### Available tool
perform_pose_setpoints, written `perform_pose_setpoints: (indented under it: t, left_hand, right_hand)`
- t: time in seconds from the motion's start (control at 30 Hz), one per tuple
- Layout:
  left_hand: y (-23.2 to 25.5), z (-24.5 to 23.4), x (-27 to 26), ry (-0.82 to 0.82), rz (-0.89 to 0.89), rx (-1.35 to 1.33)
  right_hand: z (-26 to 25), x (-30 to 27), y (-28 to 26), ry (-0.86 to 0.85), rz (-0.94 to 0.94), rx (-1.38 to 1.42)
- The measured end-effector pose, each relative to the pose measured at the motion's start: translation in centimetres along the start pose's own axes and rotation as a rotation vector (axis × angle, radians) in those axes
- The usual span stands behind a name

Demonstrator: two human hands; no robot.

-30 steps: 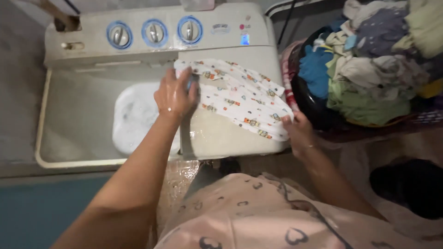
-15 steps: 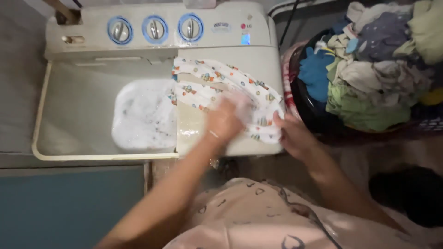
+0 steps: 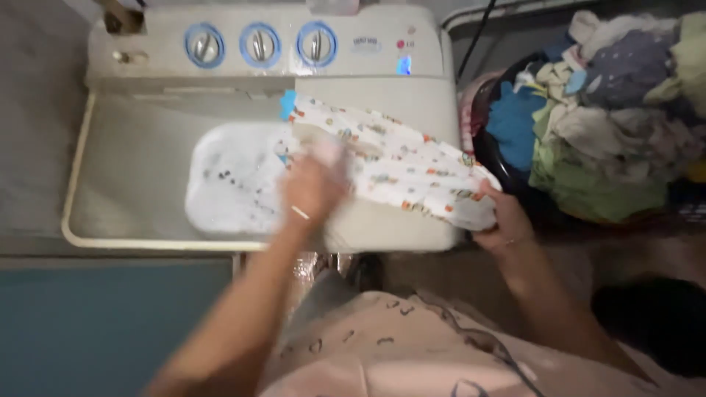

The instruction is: Hand wash pieces of baby clothing over a twin-tub washing machine basin using a brush and soap.

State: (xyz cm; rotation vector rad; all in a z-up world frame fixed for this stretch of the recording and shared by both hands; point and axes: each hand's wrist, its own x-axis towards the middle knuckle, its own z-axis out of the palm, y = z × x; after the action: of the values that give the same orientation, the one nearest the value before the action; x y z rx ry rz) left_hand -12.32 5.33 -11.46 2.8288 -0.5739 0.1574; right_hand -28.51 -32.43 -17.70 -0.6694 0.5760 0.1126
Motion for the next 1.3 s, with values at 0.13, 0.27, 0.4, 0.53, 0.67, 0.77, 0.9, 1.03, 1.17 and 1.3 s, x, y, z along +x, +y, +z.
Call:
perform_pose_setpoints:
  t: [0.13,0.27,0.4,0.53,0.67,0.77,0.9,1.03,1.17,1.3]
  left_hand:
    - [0.8,-8.7,0.9,0.180,-0.195,-0.097]
    - [4.9,1.6,-2.2,0.064,0.209,-0.113]
    - [2.4,-9.6,0.5,0.198,-0.034,-0.091]
    - [5.2,-6.3,1.4,0.161,-0.227,-0.231]
    - [5.6,1.3,0.4,0.125,0.134,-0.291]
    - [3.1,-7.2,3.1,0.129,0.033,-0.208]
    - [3.2,-3.0,4.4,0.295,0.040,-0.351]
    - [6.8,-0.3,3.1,0.070,0.502,-0.178]
    - [3.1,-8.3,6.7,0.126,0.083,-0.175]
    - [6.7,7.7,4.8,0.193,0.280,-0.210]
  right_hand:
    - [10.3,-4.4,-0.3,0.053,-0.117,-0.181]
    - [10.5,-5.3,0.1,0.090,-0.294,-0.497]
    - [8.9,-6.5,-0.4,0.167,-0.273,-0.274]
    - [10.8,-8.7,0.2,-0.071,-0.783,-0.889]
    - [8.1,-5.6,1.5,0.157,-0.530,-0.670]
    - [10.9,-8.8,0.3,0.183,-0.241,-0.310]
    - [13.4,-10.1,-0.3,0.101,-0.177,-0.279]
    - [11.0,-7.9,-0.1,0.191,-0.276,-0.331]
    - [8.1,-7.5,-0.1,0.295,-0.276,-0.359]
    - [11.7,-6.5,0.2,0.302,-0.191,-0.333]
